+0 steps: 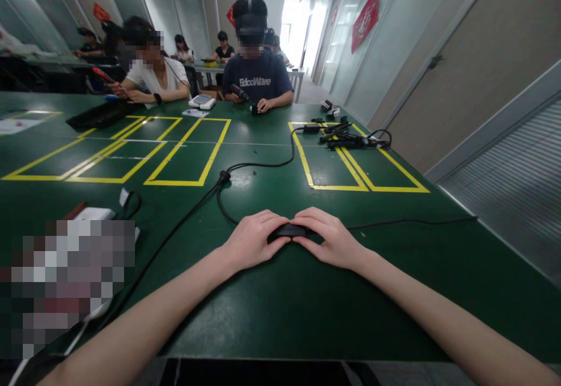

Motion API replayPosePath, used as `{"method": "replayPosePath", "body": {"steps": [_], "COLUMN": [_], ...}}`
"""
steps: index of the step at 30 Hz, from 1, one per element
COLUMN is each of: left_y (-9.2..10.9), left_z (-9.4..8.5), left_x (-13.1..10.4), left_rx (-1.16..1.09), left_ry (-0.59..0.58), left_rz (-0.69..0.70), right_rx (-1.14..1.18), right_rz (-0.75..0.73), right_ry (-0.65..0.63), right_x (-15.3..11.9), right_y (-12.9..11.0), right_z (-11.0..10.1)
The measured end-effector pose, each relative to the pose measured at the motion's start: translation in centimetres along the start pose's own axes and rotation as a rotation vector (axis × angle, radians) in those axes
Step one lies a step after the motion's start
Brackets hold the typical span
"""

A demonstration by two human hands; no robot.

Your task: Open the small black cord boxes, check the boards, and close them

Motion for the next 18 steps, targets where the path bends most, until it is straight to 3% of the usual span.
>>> {"method": "replayPosePath", "body": {"steps": [5, 10, 18], "left_y": [-0.9, -1.6, -3.1], "left_z": [0.4, 0.1, 1.9], "left_x": [0.2, 0.5, -0.3], "left_rx": [-0.070, -0.320, -0.756], "left_ry": [-0.037, -0.040, -0.111], "left_rz": [-0.102, -0.250, -0.526], "right_rx": [-0.061, -0.236, -0.296], "right_rz": [-0.025, -0.191, -0.261], "right_ry": [-0.074, -0.220, -0.146], "right_x": [0.0, -0.4, -0.4], "right_y": [-0.3, -1.5, -2.0], "right_z": [0.5, 1.6, 1.2]}}
Point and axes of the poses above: each hand's wrist, its own x-axis towards the middle knuckle, its own z-axis out of the palm, y = z × x, the point moved 10 cm from there along x, towards the middle knuckle
